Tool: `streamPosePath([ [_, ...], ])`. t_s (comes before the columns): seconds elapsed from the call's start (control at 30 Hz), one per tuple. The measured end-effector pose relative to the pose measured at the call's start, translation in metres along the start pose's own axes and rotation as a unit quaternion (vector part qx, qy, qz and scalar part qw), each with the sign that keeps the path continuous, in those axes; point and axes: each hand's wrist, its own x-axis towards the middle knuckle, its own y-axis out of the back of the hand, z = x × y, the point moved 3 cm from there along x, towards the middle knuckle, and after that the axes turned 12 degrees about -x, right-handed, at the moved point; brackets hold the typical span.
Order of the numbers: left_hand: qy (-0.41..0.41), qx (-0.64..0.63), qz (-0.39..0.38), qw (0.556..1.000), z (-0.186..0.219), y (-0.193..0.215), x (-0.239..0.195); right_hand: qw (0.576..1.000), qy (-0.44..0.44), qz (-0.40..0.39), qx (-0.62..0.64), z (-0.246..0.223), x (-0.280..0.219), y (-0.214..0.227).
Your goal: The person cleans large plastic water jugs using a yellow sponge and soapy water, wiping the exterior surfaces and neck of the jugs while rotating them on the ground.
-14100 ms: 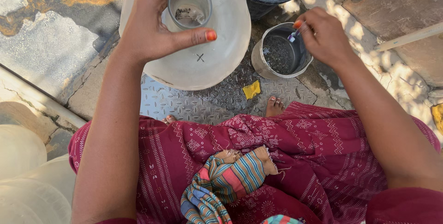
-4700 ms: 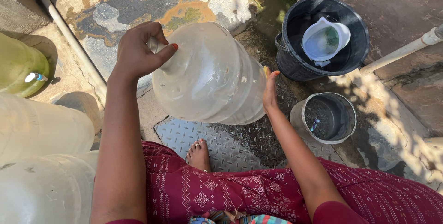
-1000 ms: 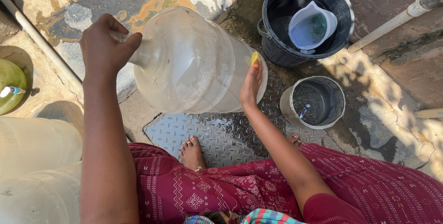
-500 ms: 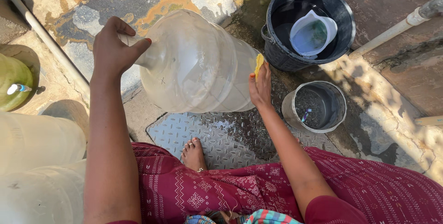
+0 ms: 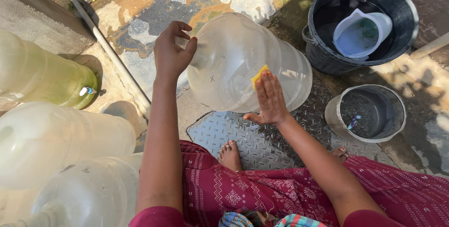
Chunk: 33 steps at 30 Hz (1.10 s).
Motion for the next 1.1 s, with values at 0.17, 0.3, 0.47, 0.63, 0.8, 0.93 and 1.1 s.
streamPosePath([
  [0.17, -0.126, 0.025, -0.032, 0.991, 0.010, -0.001, 0.000, 0.951, -0.251, -0.023, 0.178, 0.033, 0.014, 0.010],
  [0.3, -0.104, 0.039, -0.022, 0.994, 0.012, -0.009, -0.002, 0.979, -0.110, -0.026, 0.171, 0.008, 0.039, 0.034],
  [0.47, -0.122, 0.055, -0.008, 0.991, 0.016, -0.012, -0.005, 0.975, 0.177, -0.082, -0.105, -0.037, 0.028, 0.032],
  [0.63, -0.138, 0.036, -0.045, 0.989, 0.020, -0.013, -0.008, 0.999, 0.031, -0.005, -0.005, 0.007, 0.025, 0.033],
  [0.8, -0.089, 0.071, -0.009, 0.994, 0.019, -0.021, -0.009, 0.980, -0.133, 0.006, 0.146, 0.022, 0.026, 0.035],
  [0.93, -0.089, 0.070, 0.011, 0.993, 0.016, -0.022, -0.007, 0.990, -0.082, 0.036, 0.109, -0.033, 0.010, 0.025],
  [1.1, -0.133, 0.038, -0.019, 0.990, 0.018, -0.021, -0.006, 0.992, 0.064, -0.082, -0.076, -0.039, 0.010, 0.017],
])
